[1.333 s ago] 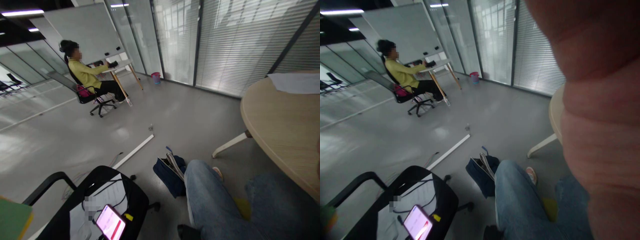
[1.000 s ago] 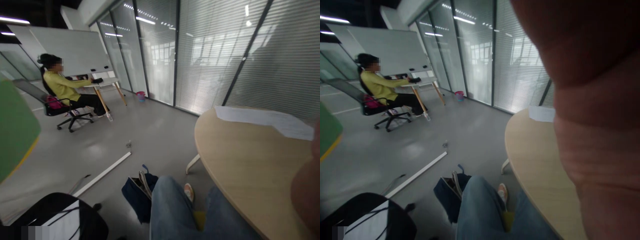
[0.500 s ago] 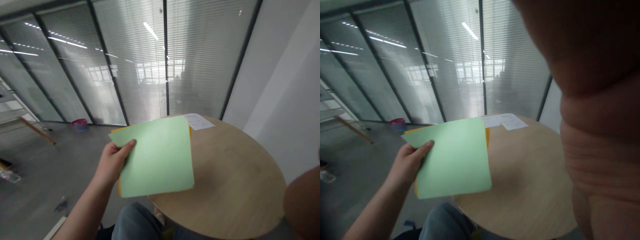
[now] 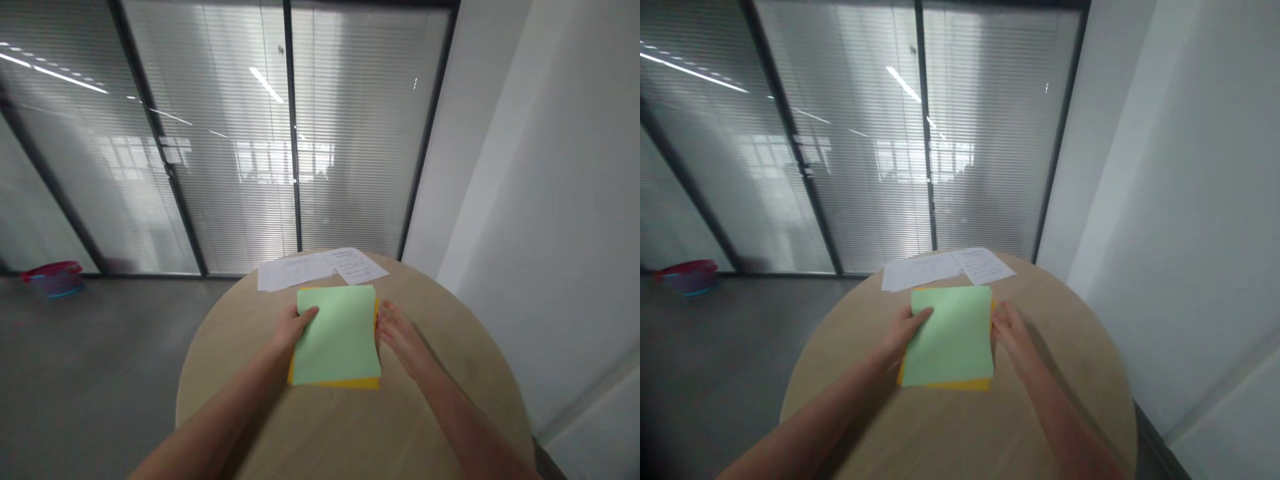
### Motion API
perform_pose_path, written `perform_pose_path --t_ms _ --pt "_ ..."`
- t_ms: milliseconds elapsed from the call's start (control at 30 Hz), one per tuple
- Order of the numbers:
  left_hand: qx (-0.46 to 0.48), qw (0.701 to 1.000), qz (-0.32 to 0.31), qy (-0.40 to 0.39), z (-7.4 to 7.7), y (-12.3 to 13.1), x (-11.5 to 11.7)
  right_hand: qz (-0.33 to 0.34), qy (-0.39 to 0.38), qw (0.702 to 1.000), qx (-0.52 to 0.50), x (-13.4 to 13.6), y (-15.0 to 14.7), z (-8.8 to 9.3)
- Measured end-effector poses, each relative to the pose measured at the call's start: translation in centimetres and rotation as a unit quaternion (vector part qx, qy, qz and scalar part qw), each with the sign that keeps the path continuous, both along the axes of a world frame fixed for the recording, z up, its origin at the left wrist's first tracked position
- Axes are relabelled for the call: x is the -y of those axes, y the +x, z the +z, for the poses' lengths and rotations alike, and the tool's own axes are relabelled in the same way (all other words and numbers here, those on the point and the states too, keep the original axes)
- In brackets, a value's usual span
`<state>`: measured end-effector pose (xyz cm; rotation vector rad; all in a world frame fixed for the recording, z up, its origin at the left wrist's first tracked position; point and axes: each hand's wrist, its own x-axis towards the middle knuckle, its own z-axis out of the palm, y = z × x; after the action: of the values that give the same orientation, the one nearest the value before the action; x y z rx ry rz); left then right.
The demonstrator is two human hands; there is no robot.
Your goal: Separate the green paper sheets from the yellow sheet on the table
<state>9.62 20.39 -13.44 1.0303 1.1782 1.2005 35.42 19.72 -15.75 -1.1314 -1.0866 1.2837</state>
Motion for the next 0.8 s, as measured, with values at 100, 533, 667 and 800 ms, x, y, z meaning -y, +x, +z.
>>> perform_pose_path --t_ms 100,533,667,800 --pt "0.001 1.000 0.010 -0.009 -1.6 0.3 -0.4 0.034 -0.062 0.998 0.002 0.1 -0.5 -2.2" --pt "-0.040 0.994 0.053 0.086 -2.6 -0.8 0.1 -0.031 -0.038 0.994 0.101 -0.2 0.3 -4.8" --pt "-0.026 0.994 0.061 0.084 -2.9 -0.9 0.0 -0.041 -0.042 0.992 0.111 -0.2 0.5 -4.8" --pt "-0.010 0.996 0.052 0.074 -3.2 -0.8 -0.2 -0.049 -0.018 0.988 0.146 -0.6 1.0 -5.5"
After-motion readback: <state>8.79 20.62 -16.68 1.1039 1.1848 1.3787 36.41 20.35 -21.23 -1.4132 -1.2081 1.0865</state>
